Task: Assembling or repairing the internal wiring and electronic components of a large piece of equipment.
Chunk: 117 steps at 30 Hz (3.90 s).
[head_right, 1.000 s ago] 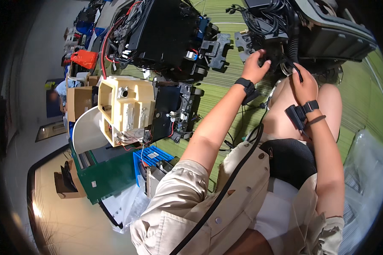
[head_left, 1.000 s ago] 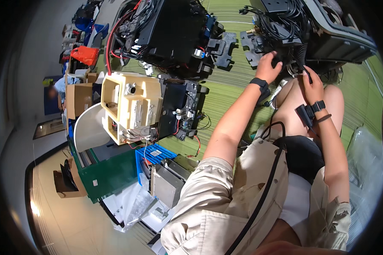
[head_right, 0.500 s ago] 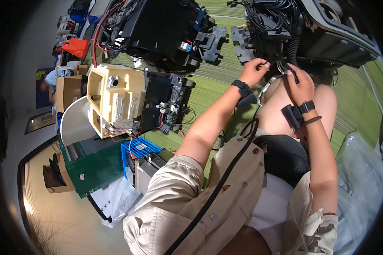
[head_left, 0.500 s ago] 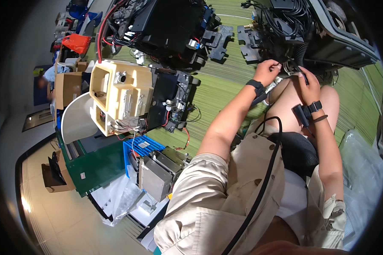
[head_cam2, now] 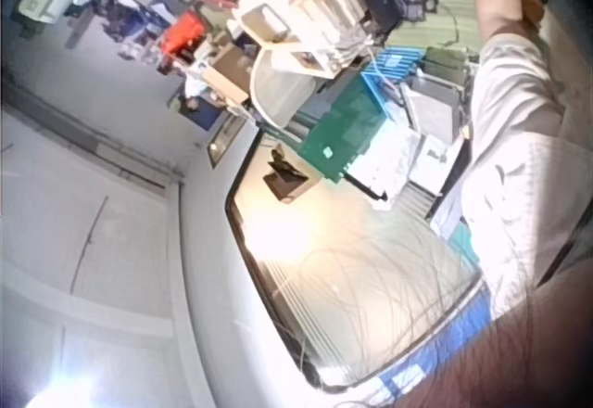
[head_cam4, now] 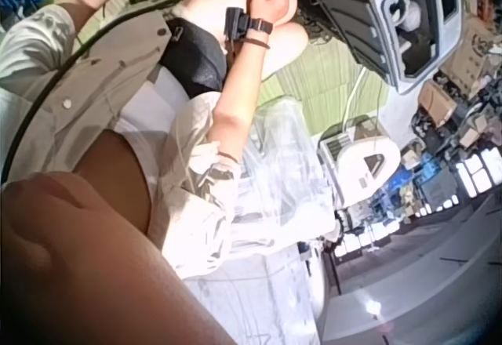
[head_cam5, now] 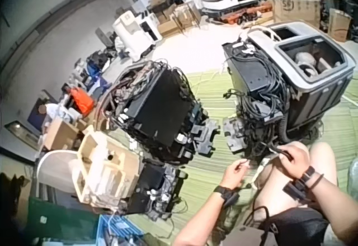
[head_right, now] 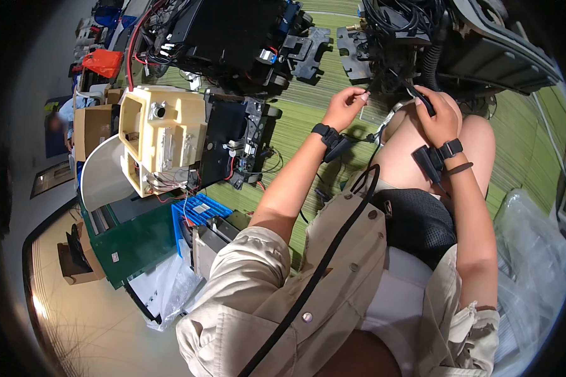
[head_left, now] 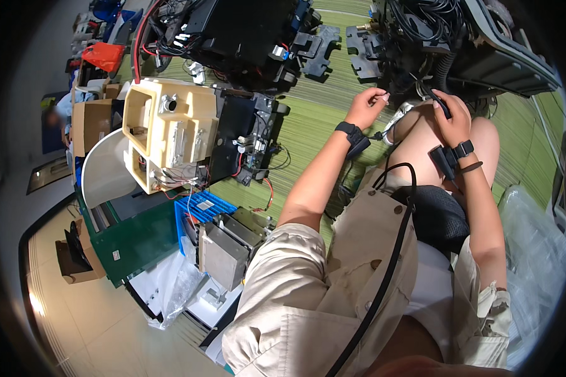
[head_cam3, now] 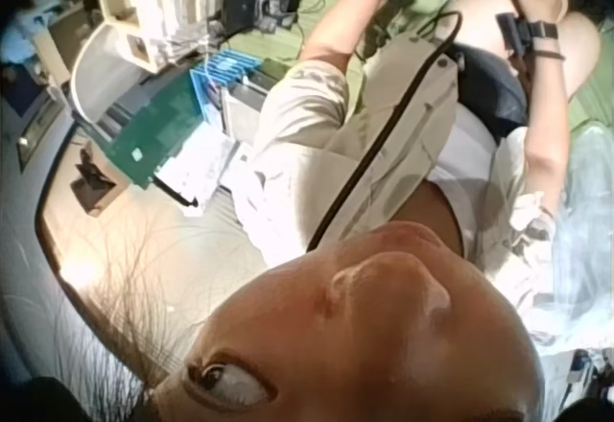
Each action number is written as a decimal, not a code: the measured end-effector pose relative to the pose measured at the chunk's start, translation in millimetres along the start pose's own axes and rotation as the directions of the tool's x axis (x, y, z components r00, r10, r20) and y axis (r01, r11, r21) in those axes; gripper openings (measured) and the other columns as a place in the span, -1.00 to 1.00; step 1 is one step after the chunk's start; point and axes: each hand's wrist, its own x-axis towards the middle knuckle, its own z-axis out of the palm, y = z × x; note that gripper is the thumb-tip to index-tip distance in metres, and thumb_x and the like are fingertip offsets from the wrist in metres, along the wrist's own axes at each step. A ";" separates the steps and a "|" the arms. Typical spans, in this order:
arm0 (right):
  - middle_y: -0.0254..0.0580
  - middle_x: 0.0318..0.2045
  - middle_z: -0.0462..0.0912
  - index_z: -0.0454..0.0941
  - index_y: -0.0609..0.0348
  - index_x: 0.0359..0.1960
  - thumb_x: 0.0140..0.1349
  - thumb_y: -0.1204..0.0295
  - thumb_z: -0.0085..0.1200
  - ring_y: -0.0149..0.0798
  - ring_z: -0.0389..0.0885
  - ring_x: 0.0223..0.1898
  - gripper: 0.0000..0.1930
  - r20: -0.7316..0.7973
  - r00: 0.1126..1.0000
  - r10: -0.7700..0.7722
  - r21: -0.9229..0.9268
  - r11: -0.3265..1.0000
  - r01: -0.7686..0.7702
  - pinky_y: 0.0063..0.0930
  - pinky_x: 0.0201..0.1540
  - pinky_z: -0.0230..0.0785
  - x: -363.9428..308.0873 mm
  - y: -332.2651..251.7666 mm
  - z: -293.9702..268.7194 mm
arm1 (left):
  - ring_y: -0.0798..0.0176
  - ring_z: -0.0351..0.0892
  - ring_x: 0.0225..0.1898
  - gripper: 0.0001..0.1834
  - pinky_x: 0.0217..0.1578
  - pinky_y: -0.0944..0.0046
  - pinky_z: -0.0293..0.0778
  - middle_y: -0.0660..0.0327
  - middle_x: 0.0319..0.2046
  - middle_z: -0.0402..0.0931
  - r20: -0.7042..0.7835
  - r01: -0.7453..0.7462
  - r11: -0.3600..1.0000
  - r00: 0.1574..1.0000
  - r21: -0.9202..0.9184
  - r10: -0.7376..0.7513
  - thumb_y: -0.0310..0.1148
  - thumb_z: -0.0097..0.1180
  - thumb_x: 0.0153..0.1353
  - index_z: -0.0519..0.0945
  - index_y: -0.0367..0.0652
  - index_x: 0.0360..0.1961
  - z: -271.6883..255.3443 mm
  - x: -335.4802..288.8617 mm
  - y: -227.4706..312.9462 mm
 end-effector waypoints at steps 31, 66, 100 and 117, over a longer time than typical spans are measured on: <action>-0.15 -0.23 0.52 0.44 0.21 -0.12 0.12 0.43 -0.04 -0.31 0.47 -0.19 -0.72 0.271 0.949 0.160 0.289 0.927 -0.238 -0.55 -0.11 0.27 -29.3 -10.5 10.1 | 0.58 0.20 -0.58 -0.81 -0.57 0.53 0.17 0.43 -0.64 0.35 -0.149 0.073 0.993 0.987 0.088 -0.059 -0.35 0.01 0.12 0.55 -0.26 -0.34 -15.2 -44.4 0.3; -0.15 -0.25 0.50 0.46 0.25 -0.17 0.12 0.45 -0.04 -0.30 0.44 -0.19 -0.76 0.146 0.989 -0.019 0.142 0.990 -0.002 -0.55 -0.10 0.24 -18.7 -17.2 16.6 | 0.35 0.42 -0.53 -0.79 -0.48 0.36 0.34 0.17 -0.56 0.50 0.010 -0.116 0.971 0.993 0.209 0.116 -0.30 0.03 0.07 0.53 -0.25 -0.37 -23.2 -53.8 11.6; -0.36 -0.67 0.44 0.44 0.23 -0.14 0.15 0.38 -0.04 -0.56 0.38 -0.65 -0.73 0.329 0.852 0.406 0.576 0.629 -0.522 -0.67 -0.57 0.27 -18.2 -0.3 3.9 | 0.18 0.42 -0.15 -0.76 -0.13 0.29 0.31 0.07 -0.24 0.45 -0.126 -0.173 0.783 0.944 0.597 0.305 -0.36 0.06 0.06 0.48 -0.25 -0.25 -3.1 -36.3 13.2; -0.19 -0.28 0.49 0.23 0.36 0.05 0.18 0.48 -0.12 -0.50 0.45 -0.41 -0.61 0.219 0.899 0.379 0.939 0.168 -0.300 -0.74 -0.41 0.24 -44.6 36.4 -134.8 | 0.12 0.29 0.01 -0.61 0.02 0.23 0.19 0.07 -0.03 0.31 -0.101 -0.307 0.757 0.893 0.578 0.439 -0.43 0.04 0.06 0.35 -0.27 -0.06 16.5 10.7 114.1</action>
